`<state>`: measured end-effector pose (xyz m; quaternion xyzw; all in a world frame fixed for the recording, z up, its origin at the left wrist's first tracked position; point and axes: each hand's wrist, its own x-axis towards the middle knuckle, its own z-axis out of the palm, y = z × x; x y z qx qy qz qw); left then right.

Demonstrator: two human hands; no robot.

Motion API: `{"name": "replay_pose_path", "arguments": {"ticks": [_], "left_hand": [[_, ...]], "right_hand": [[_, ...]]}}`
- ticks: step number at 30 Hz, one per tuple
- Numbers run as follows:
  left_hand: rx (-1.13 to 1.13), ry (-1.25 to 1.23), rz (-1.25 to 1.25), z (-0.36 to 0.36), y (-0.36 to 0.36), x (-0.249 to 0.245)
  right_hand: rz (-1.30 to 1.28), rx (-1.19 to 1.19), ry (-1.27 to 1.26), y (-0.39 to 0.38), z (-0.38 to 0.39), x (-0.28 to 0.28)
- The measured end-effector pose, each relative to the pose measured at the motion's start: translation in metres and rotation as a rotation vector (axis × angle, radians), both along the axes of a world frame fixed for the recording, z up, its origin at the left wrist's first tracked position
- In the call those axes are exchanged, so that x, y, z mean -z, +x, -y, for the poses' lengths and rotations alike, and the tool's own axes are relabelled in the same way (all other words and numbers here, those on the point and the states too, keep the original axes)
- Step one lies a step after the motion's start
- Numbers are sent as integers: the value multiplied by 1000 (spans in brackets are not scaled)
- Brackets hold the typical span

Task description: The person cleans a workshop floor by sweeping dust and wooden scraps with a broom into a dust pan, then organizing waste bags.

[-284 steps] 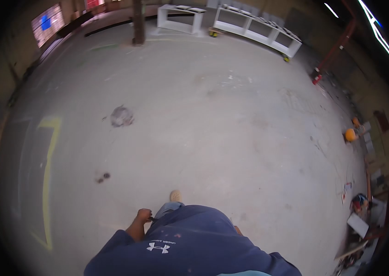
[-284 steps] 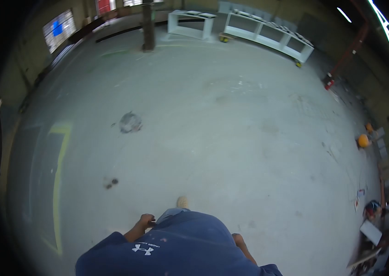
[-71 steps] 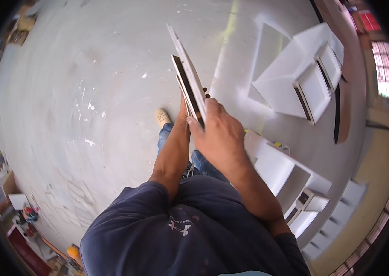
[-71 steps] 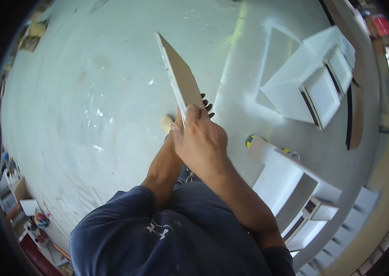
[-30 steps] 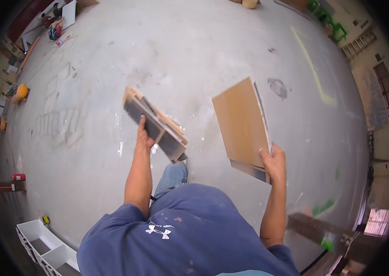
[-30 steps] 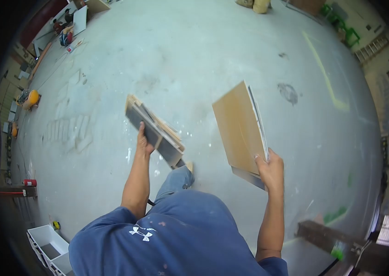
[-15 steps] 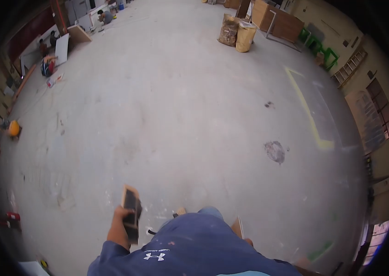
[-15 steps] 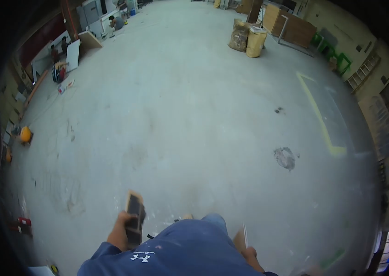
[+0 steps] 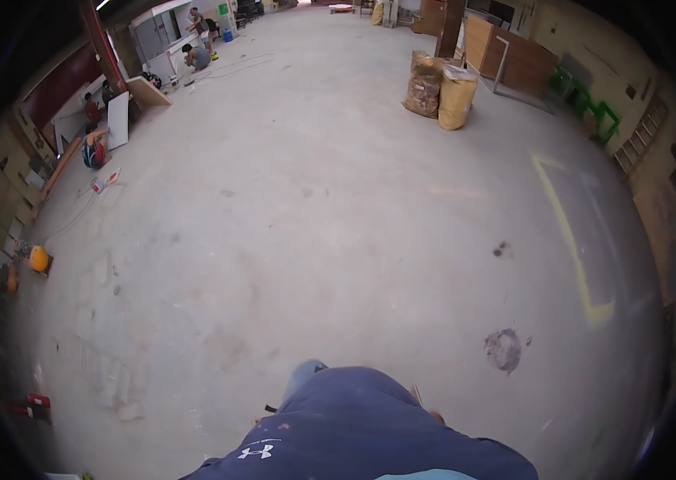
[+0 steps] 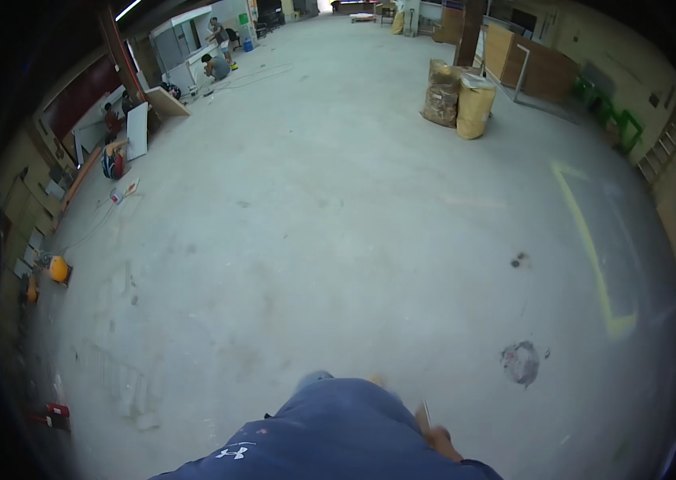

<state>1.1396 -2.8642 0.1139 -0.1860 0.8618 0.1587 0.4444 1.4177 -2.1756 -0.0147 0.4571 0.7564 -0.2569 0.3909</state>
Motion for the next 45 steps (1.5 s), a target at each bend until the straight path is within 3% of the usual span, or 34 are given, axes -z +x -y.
{"name": "replay_pose_path", "arguments": {"ticks": [2,3,4,8,10,12,15,19,21,23,25,26,28,31,35,36,44,45], "left_hand": [[-25,23,11,-37,-18,3],[-38,31,16,-58,-37,12],[-60,41,18,-201,-88,44],[-234,64,10,-311,-210,30],[-85,-63,-65,-361,-295,9],[-70,-4,-63,-400,-391,2],[16,-17,-76,-470,-519,-16],[88,27,-256,-528,-651,-27],[85,63,-312,-565,-722,-33],[71,86,-312,-604,-782,-41],[115,85,-280,-617,-832,-8],[124,50,-310,-636,-856,-4],[-20,88,-227,-668,-874,-23],[-194,106,-200,-704,-895,-2],[-215,44,-150,-753,-941,-20],[-221,37,-132,-599,-892,-17],[-184,-15,-87,-778,-1153,36],[-167,-13,-84,-903,-1224,23]], "right_hand": [[45,-56,125,-143,-69,-98],[10,-91,167,-196,-106,-106],[-131,-139,278,-240,-142,-116],[-469,1,520,-418,-269,-161],[-569,47,538,-486,-309,-166],[-760,186,620,-546,-342,-179],[-830,310,640,-624,-377,-171],[-664,366,525,-686,-380,-181],[-575,321,574,-698,-405,-105],[-329,366,388,-726,-403,-106],[-205,195,301,-736,-410,-77],[-89,179,178,-729,-428,-14],[-94,150,171,-807,-482,-47],[-85,101,96,-925,-537,-53],[11,-13,33,-1016,-602,-82],[39,-42,30,-1039,-624,-91],[157,-164,5,-1290,-755,-80],[78,-96,84,-1331,-770,-86]]}}
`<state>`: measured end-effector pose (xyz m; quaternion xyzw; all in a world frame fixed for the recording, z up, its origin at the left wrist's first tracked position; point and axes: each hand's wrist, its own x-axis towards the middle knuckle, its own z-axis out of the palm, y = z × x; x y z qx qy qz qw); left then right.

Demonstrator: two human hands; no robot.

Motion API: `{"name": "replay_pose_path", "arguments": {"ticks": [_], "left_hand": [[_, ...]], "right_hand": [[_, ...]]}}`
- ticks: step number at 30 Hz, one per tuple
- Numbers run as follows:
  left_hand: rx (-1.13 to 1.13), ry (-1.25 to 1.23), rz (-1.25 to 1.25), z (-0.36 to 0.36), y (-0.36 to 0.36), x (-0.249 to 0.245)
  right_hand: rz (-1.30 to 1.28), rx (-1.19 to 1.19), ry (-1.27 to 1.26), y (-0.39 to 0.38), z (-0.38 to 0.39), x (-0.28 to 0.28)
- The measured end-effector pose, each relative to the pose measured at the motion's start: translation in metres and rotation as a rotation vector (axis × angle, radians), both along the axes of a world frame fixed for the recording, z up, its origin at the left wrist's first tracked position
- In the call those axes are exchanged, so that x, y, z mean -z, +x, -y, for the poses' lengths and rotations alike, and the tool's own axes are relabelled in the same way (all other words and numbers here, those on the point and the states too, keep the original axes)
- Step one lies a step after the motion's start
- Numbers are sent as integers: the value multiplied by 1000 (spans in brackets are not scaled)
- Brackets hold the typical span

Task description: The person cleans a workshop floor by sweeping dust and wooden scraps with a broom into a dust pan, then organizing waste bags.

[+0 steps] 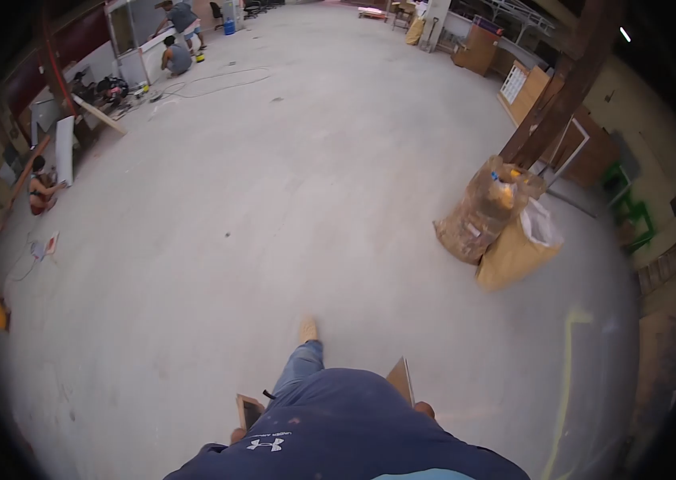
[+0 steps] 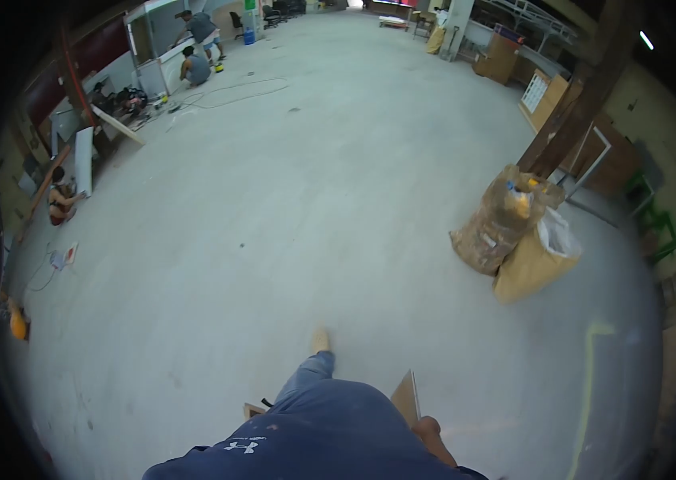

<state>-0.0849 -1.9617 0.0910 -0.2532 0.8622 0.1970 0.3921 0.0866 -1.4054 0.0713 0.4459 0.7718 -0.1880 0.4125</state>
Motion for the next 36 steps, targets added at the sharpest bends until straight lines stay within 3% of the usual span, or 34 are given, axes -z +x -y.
{"name": "replay_pose_path", "arguments": {"ticks": [2,4,8,11,14,18,23,26,30,36], "left_hand": [[18,13,24,-43,-64,-11],[57,34,-100,-73,-184,-18],[82,47,-430,-138,-406,-55],[126,50,-562,-203,-561,-99],[134,144,-599,-254,-680,-100],[55,427,-559,-289,-726,-72],[108,55,-239,-371,-737,-36],[167,58,-128,-421,-765,-4],[156,115,-125,-486,-843,33],[328,122,-78,-491,-1030,38]], "right_hand": [[-68,56,107,-70,-34,-33],[-138,-16,238,-162,-60,-63],[-337,143,260,-299,-130,-72],[-381,178,228,-400,-182,-58],[-403,102,204,-496,-231,-27],[-239,137,90,-574,-268,-11],[-19,135,-117,-710,-346,-50],[25,142,-183,-778,-390,-72],[20,31,-89,-871,-473,-29],[103,123,-19,-1008,-542,-3]]}}
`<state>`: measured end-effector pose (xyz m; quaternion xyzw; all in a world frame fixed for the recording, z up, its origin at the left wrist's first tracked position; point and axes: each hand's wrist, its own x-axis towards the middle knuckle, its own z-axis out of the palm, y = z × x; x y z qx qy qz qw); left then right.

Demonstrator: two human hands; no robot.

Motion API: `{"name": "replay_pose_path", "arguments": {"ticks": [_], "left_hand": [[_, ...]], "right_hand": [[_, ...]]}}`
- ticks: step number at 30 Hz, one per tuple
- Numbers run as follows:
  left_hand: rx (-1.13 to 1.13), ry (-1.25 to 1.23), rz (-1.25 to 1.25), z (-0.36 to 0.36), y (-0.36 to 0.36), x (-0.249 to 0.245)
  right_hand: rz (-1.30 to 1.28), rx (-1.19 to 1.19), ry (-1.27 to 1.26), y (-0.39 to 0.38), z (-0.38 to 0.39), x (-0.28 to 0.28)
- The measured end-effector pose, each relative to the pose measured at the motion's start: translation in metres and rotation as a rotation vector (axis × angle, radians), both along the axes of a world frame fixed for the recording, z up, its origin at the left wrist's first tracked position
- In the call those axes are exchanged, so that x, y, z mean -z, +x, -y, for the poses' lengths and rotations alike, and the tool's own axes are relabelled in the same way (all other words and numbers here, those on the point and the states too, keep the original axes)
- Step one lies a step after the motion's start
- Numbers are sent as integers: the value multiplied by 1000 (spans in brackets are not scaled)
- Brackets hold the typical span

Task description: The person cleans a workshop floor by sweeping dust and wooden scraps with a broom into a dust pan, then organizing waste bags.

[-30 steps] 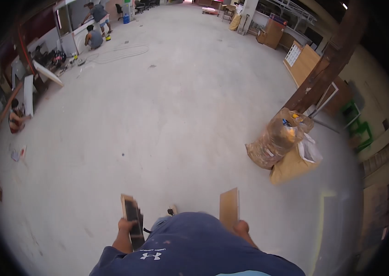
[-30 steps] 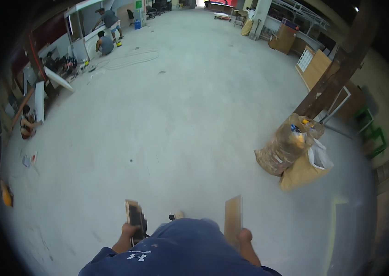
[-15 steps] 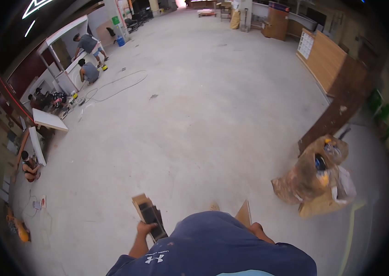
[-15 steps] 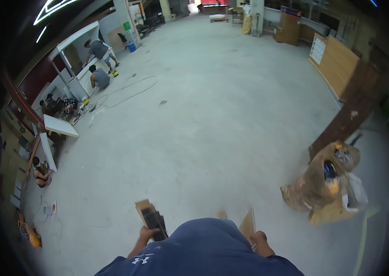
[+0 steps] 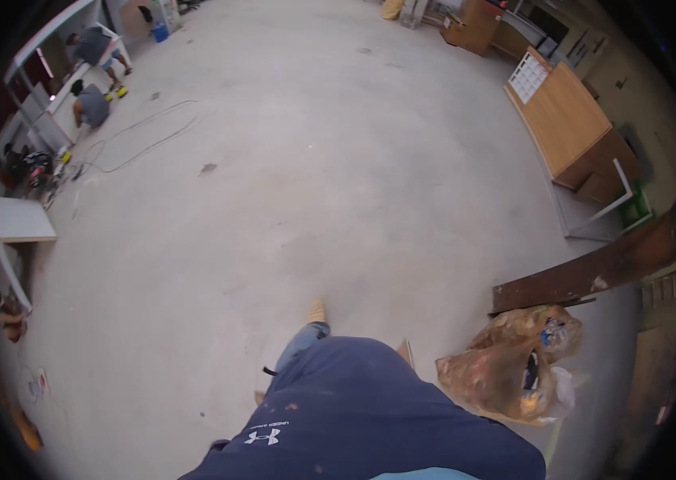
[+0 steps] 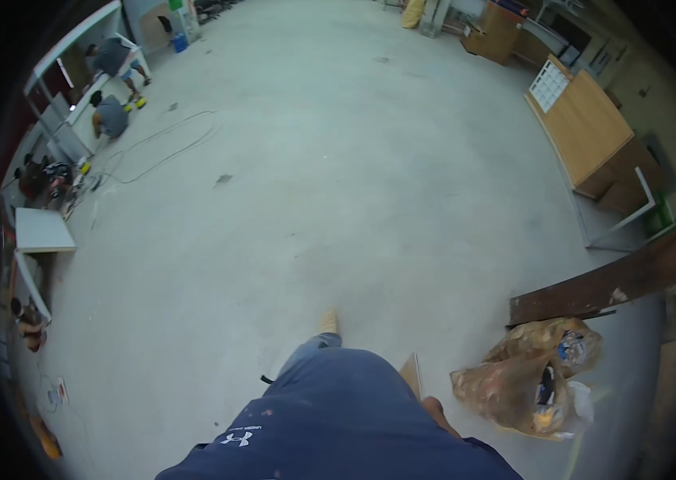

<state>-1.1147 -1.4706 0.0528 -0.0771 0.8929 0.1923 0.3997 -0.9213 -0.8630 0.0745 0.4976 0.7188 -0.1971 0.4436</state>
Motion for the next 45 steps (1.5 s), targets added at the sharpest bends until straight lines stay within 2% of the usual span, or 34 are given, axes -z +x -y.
{"name": "replay_pose_path", "arguments": {"ticks": [1,2,3,4,5,6,7,9,11,13,15,17,19,21,23,25,31,33,35,37,39,41,43,45], "left_hand": [[15,16,5,12,-27,-1],[28,22,6,-13,-61,-46],[45,13,3,-147,-147,-14],[66,-8,-7,-149,-176,-28],[-104,10,-83,-191,-245,-66],[-113,91,-154,-203,-307,-66],[-73,29,-267,-218,-373,-60],[-147,92,-425,-276,-496,-99],[-269,427,-580,-331,-604,-116],[-241,550,-683,-387,-689,-138],[-270,597,-727,-400,-698,-140],[-236,529,-674,-418,-725,-136],[-231,342,-549,-457,-758,-135],[-270,373,-437,-477,-767,-109],[-234,283,-276,-502,-759,-101],[-232,261,-254,-504,-738,-27],[-234,277,-262,-608,-949,19],[-230,286,-241,-660,-1015,26],[-243,270,-207,-697,-1051,28],[-245,223,-201,-711,-1096,17],[-232,157,-208,-712,-1148,2],[-221,97,-232,-721,-1211,-18],[-238,78,-296,-770,-1329,-55],[-273,191,-472,-827,-1433,-87]], "right_hand": [[15,0,27,7,-34,46],[-38,16,43,-33,-51,14],[-95,36,45,-81,-69,-13],[-180,77,91,-118,-85,-28],[-223,63,50,-152,-108,-37],[-276,66,112,-181,-125,-34],[-241,88,72,-218,-144,-42],[-288,104,109,-291,-174,-35],[-382,108,205,-358,-210,-24],[-409,88,250,-428,-244,-8],[-417,37,267,-451,-267,-6],[-391,127,185,-506,-288,-7],[-384,93,141,-588,-325,-6],[-349,52,136,-647,-370,-15],[-225,-30,59,-705,-399,-32],[-177,-52,41,-749,-437,-30],[-148,-28,-13,-873,-505,-26],[-193,127,97,-916,-533,-28],[-171,100,167,-962,-560,-27],[-174,79,202,-1019,-584,-45],[-172,221,129,-1090,-618,-80],[-169,189,118,-1140,-655,-58],[-170,196,110,-1191,-681,-40],[-175,177,120,-1255,-715,-24]]}}
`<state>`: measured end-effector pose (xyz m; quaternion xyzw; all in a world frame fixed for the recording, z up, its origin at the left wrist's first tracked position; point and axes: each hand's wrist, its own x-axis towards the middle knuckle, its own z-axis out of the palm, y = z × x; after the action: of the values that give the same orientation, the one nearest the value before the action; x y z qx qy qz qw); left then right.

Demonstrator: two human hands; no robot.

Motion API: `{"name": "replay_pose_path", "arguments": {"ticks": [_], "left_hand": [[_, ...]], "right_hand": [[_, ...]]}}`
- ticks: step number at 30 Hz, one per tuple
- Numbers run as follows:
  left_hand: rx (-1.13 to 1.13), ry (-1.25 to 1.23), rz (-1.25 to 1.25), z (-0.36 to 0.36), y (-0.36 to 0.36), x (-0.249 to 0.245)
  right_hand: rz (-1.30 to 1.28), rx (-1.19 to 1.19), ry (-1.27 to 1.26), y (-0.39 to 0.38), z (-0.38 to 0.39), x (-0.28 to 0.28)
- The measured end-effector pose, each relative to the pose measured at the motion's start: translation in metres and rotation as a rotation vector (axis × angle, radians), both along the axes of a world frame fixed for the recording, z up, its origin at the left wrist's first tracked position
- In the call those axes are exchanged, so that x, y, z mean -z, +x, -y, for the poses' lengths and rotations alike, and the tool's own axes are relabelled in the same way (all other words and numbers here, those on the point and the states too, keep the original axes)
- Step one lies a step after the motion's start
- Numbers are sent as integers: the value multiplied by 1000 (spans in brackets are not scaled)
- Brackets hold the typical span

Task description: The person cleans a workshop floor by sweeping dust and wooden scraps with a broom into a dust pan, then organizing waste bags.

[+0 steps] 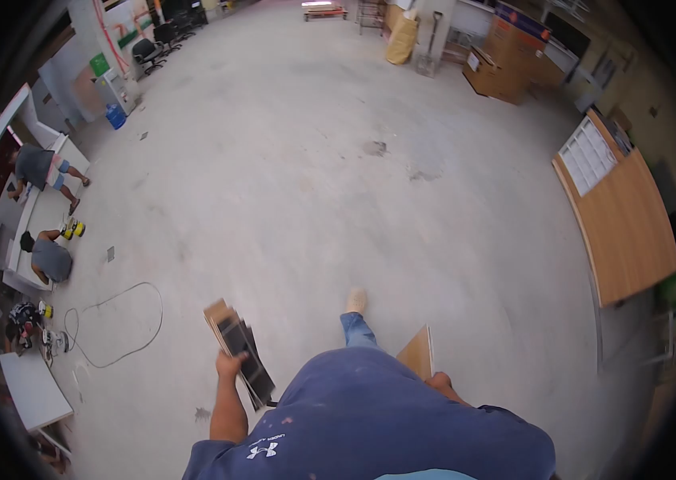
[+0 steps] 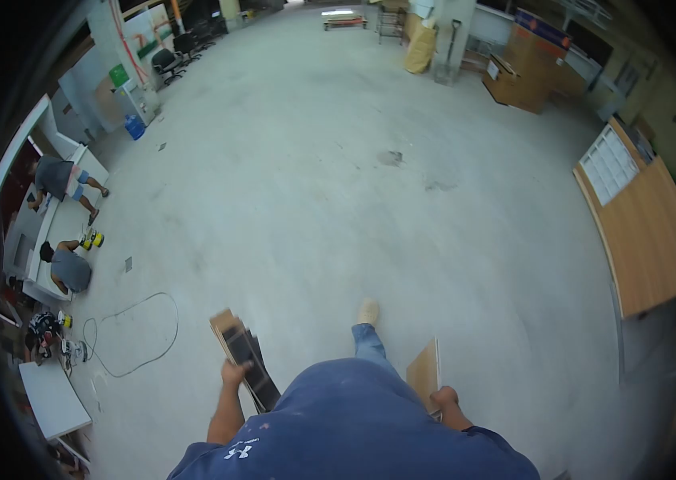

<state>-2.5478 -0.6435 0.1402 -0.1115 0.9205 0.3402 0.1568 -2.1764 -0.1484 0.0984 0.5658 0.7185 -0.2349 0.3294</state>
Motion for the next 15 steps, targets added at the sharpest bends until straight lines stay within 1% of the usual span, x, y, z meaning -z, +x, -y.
{"name": "replay_pose_path", "arguments": {"ticks": [1,3,4,5,6,7,9,10,11,13,15], "left_hand": [[-27,72,-78,-30,-45,-20],[-93,350,-204,-75,-124,-22],[-120,338,-208,-86,-127,-33],[-108,317,-199,-104,-138,-48],[-77,284,-182,-122,-158,-64],[-69,230,-168,-132,-172,-60],[-90,138,-49,-172,-218,-48],[-85,137,5,-183,-237,-26],[-80,143,67,-167,-226,-11],[-81,-41,247,-206,-245,-17],[27,-136,365,-231,-233,14]], "right_hand": [[-37,-43,29,-36,-19,7],[-77,-127,50,-112,-70,17],[-95,-210,54,-131,-88,26],[-122,-276,52,-157,-98,24],[-101,-269,-43,-189,-116,22],[-82,-256,-132,-229,-140,18],[-168,-373,-24,-316,-189,19],[-181,-365,-17,-358,-215,15],[-184,-358,-3,-371,-209,2],[-208,-344,58,-451,-244,-18],[-210,-341,71,-491,-282,-23]]}}
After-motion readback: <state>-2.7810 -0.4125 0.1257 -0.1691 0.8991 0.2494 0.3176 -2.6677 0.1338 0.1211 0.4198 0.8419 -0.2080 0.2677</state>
